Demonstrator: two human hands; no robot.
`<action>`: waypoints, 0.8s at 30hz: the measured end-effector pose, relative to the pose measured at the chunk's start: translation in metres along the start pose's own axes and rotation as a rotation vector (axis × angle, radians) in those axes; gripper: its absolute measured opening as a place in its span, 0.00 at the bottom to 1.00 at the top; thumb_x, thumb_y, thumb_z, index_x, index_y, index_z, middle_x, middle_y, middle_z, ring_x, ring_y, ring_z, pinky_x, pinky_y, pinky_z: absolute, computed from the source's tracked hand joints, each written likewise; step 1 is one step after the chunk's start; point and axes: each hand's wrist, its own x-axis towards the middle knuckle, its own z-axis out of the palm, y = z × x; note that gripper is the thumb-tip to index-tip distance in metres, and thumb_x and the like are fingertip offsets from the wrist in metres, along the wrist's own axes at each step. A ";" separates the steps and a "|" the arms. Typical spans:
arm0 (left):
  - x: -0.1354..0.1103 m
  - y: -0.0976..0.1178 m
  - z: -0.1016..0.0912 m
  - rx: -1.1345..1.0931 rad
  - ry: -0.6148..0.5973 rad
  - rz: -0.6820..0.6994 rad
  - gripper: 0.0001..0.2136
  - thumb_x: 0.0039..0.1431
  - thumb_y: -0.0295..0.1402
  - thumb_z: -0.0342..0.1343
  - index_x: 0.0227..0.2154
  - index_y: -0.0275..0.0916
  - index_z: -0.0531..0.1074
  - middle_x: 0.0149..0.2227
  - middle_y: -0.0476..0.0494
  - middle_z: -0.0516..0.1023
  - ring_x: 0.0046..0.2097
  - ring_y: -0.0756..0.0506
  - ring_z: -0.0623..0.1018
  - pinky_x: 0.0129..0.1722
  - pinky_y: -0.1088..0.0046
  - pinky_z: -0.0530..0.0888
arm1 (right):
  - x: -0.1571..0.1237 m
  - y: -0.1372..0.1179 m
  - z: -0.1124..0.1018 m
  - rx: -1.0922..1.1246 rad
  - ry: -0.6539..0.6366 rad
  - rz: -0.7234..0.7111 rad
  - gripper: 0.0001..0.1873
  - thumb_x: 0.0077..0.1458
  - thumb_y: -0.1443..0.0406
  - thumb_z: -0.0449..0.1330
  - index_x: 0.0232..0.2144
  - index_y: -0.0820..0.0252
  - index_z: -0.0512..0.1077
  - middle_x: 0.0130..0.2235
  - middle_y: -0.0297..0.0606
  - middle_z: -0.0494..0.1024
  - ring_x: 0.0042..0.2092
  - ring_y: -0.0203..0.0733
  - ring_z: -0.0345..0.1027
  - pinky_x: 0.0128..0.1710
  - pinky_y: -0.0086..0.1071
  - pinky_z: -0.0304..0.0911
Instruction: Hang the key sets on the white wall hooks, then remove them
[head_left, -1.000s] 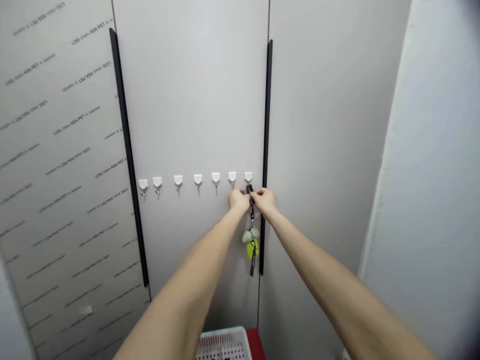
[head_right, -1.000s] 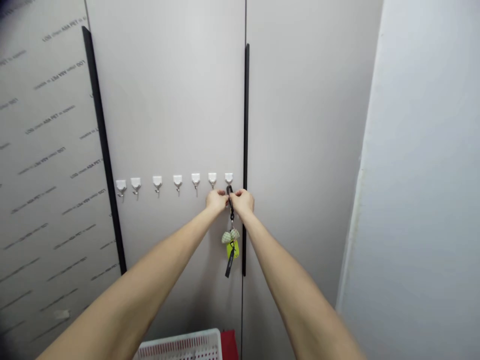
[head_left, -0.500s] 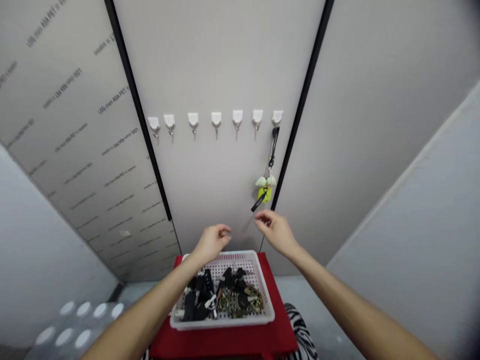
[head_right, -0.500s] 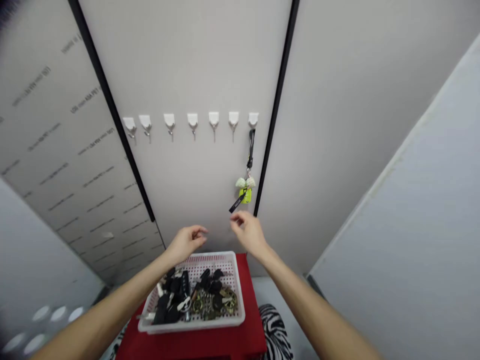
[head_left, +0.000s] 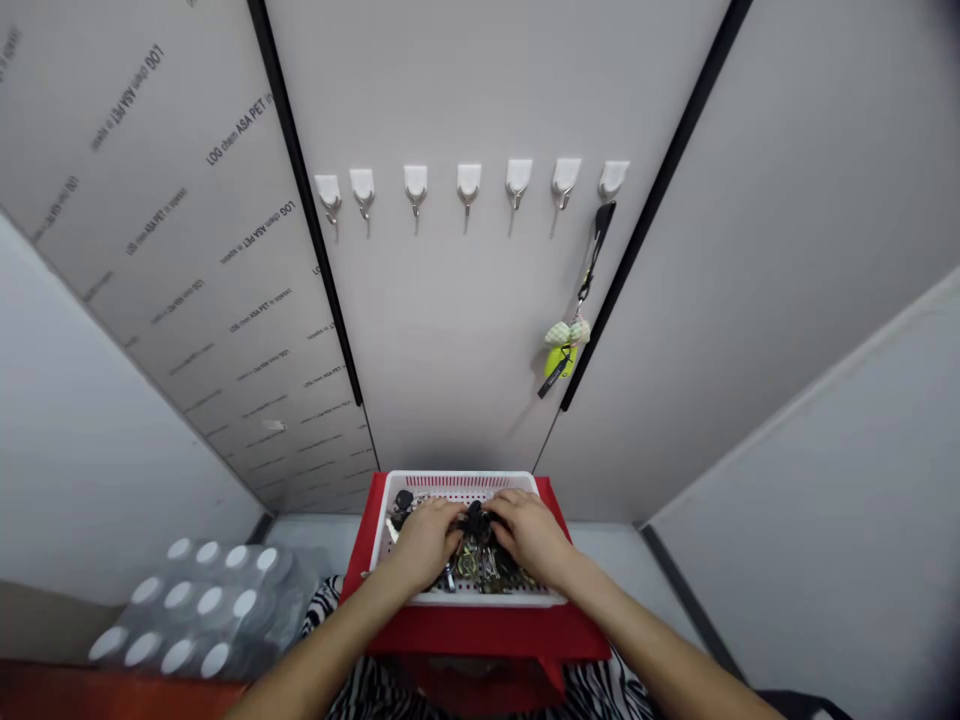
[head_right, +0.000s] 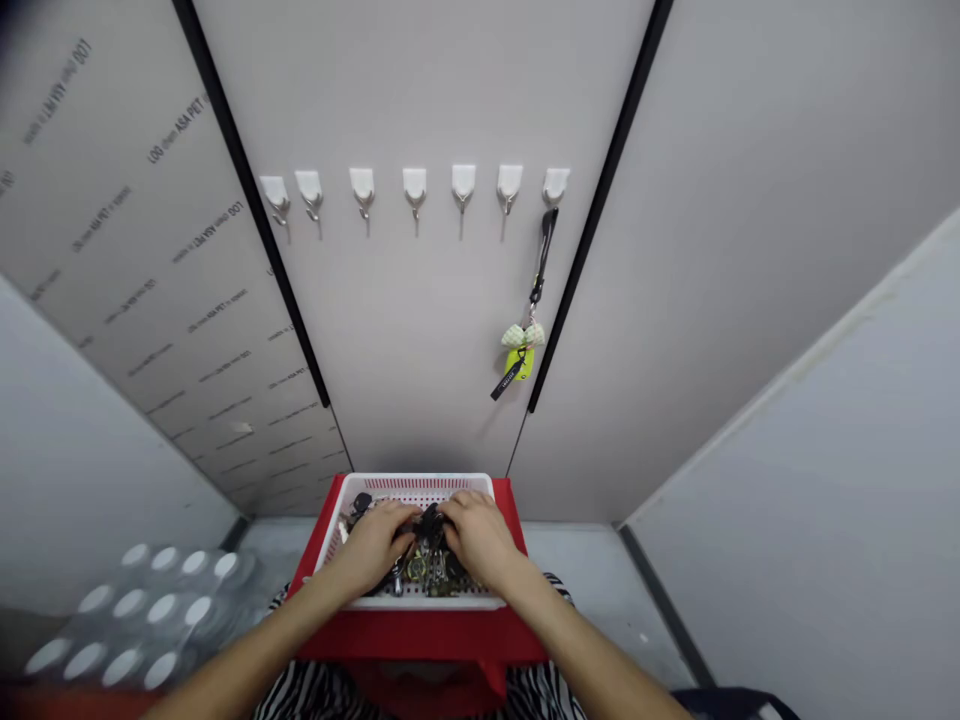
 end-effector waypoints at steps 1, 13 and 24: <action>0.001 0.000 0.001 0.013 0.005 0.003 0.13 0.44 0.27 0.45 0.36 0.40 0.63 0.36 0.46 0.67 0.40 0.48 0.64 0.41 0.73 0.58 | 0.001 0.000 0.000 0.000 -0.006 -0.003 0.11 0.43 0.69 0.48 0.32 0.57 0.66 0.33 0.37 0.68 0.38 0.39 0.58 0.38 0.31 0.51; 0.002 -0.002 0.006 -0.018 0.065 0.043 0.09 0.45 0.28 0.45 0.31 0.40 0.65 0.33 0.47 0.68 0.37 0.49 0.66 0.37 0.75 0.61 | 0.008 0.012 -0.022 0.600 0.138 0.257 0.10 0.44 0.63 0.45 0.21 0.61 0.63 0.20 0.32 0.65 0.24 0.33 0.58 0.25 0.26 0.54; -0.008 -0.026 -0.020 -0.067 0.250 -0.085 0.09 0.43 0.25 0.46 0.30 0.38 0.65 0.33 0.46 0.68 0.37 0.50 0.65 0.38 0.75 0.62 | 0.005 0.013 -0.026 0.320 0.221 0.269 0.10 0.44 0.64 0.45 0.21 0.61 0.65 0.23 0.34 0.68 0.25 0.35 0.60 0.26 0.27 0.53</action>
